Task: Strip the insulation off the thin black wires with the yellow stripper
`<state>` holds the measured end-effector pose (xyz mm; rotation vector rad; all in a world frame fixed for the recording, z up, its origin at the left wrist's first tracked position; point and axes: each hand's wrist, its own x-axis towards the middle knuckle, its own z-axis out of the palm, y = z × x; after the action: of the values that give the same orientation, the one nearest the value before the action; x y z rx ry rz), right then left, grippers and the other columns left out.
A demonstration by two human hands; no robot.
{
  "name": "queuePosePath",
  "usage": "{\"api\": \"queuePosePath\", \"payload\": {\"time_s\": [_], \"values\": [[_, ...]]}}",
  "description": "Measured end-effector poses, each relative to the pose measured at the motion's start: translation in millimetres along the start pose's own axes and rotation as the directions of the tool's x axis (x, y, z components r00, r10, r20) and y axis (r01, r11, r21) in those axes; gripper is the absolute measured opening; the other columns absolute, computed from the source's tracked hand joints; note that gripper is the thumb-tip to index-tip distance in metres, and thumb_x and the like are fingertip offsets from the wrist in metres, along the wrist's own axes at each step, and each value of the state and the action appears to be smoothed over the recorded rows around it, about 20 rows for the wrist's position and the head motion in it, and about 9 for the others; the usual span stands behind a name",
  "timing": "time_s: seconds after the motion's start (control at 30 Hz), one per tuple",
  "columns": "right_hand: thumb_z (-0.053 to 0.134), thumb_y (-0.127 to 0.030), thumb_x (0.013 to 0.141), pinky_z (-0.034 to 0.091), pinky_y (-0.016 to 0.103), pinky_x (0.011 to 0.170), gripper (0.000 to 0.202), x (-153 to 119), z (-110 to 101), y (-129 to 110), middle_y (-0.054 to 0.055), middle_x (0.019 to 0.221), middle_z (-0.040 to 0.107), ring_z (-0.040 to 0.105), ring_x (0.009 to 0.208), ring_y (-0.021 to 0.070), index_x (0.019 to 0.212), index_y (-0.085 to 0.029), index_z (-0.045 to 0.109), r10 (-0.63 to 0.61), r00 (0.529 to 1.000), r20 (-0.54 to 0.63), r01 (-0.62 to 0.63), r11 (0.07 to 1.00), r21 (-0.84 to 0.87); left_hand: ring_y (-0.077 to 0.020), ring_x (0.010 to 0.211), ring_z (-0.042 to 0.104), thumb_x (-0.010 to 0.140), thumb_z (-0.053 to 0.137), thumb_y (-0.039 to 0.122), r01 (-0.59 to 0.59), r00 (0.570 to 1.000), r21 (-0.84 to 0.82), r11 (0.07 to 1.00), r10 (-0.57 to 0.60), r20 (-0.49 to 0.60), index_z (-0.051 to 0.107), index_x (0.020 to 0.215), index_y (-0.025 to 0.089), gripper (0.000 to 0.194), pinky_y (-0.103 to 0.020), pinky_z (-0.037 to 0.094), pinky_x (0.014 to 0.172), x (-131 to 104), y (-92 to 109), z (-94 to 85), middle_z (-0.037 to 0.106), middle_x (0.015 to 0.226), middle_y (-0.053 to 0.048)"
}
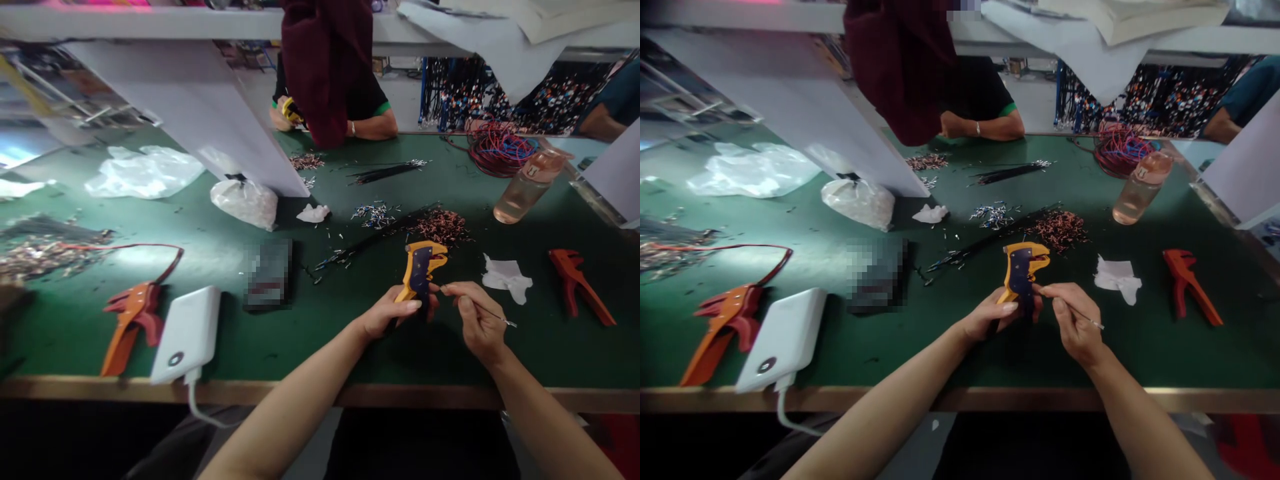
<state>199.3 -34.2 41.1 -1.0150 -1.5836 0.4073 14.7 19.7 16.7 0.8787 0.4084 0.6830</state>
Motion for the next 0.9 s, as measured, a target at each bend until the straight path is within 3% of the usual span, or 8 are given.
{"api": "queuePosePath", "payload": {"time_s": [0.33, 0.9], "values": [[0.049, -0.014, 0.096, 0.06, 0.037, 0.074, 0.029, 3.4, 1.2, -4.4, 0.006, 0.095, 0.078, 0.073, 0.088, 0.0221, 0.112, -0.025, 0.07, -0.162, 0.986, 0.051, 0.164, 0.986, -0.041, -0.0223, 0.08, 0.065, 0.069, 0.077, 0.043, -0.059, 0.998, -0.076, 0.995, 0.059, 0.004, 0.068, 0.108, 0.01, 0.052, -0.037, 0.051, 0.079, 0.6, 5.0, 0.5, 0.071, 0.096, -0.014], [0.049, -0.014, 0.095, 0.059, 0.035, 0.072, 0.027, 1.4, 1.9, -5.8, 0.006, 0.09, 0.078, 0.072, 0.084, 0.0211, 0.106, -0.024, 0.071, -0.1, 0.995, 0.025, 0.1, 0.995, 0.011, -0.0218, 0.078, 0.064, 0.069, 0.077, 0.041, -0.029, 0.999, -0.073, 0.997, 0.027, -0.02, 0.068, 0.111, 0.01, 0.053, -0.037, 0.051, 0.076, -0.5, 5.0, 2.1, 0.07, 0.092, -0.013]]}}
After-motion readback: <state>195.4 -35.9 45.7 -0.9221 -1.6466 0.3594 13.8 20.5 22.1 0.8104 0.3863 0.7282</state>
